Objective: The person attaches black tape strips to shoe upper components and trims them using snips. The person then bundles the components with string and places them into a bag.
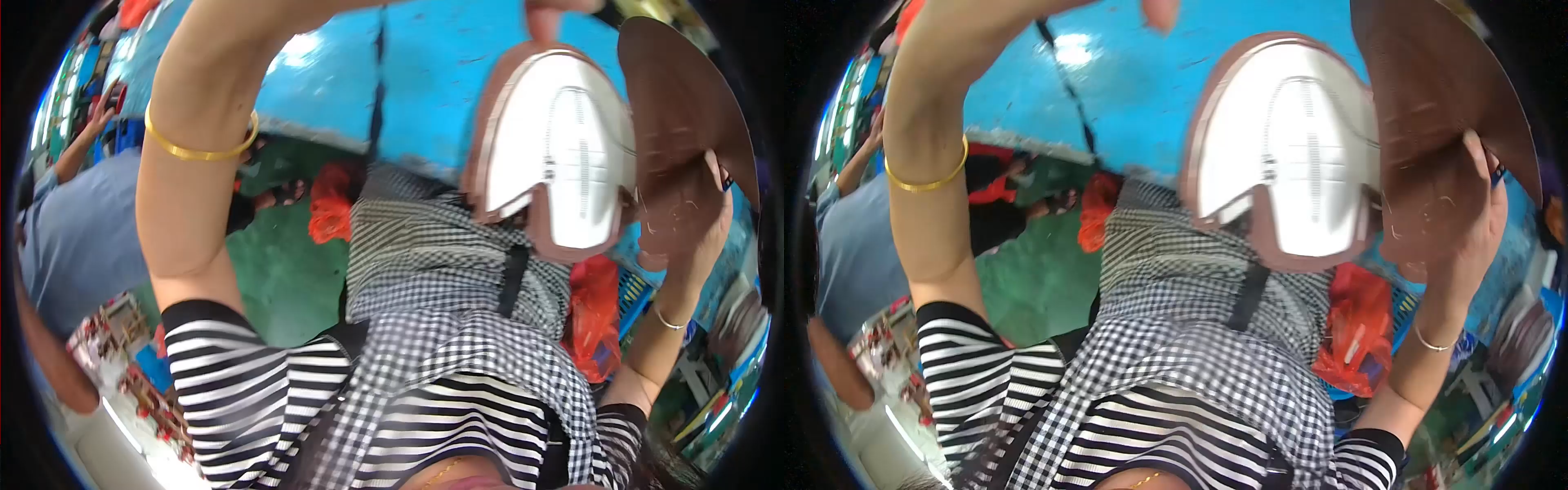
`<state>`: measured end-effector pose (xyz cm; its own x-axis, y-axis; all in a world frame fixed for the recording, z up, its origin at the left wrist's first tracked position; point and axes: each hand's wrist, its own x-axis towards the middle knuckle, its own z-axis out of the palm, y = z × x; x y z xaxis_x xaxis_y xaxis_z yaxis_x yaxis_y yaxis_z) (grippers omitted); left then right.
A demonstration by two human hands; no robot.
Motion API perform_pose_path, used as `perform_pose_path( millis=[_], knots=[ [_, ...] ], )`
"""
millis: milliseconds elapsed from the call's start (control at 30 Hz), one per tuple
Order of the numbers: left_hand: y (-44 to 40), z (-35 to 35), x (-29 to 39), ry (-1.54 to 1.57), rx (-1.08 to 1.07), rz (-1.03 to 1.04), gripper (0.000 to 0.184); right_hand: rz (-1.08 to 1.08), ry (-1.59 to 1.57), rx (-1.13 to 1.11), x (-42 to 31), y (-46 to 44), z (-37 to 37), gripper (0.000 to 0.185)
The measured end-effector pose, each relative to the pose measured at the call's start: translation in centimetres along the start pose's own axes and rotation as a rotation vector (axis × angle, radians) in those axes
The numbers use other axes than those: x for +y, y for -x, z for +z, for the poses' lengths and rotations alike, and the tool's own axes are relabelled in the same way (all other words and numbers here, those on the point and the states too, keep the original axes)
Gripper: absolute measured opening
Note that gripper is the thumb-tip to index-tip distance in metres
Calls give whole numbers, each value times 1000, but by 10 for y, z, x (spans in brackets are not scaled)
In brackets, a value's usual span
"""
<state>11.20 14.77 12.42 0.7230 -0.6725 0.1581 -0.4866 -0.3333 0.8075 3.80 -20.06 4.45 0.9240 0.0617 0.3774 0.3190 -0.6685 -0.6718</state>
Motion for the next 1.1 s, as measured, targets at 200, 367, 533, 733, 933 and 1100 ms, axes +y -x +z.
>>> perform_pose_path(
  millis=[200, 367, 533, 733, 933, 1100],
  knots=[
    [-28, 27, -5, 71, -140, -119, 11, 705, -674, 393, 61, 49, -67, 31],
    [-53, 51, -10, 81, -406, -231, 12, 714, -215, 197, 109, 70, -99, 32],
    [-62, 80, -6, 132, -552, -223, 12, 600, -492, 248, 82, 60, -86, 24],
    [-54, 107, -9, -66, -466, -191, 12, 315, -398, -145, 39, 43, -42, 18],
    [-52, 111, -7, -298, -374, -34, 17, -383, -136, -550, 9, 9, -3, 17],
    [-54, 98, -21, -360, -359, 25, 19, -437, 76, -581, 2, 9, 18, 18]
  ],
)
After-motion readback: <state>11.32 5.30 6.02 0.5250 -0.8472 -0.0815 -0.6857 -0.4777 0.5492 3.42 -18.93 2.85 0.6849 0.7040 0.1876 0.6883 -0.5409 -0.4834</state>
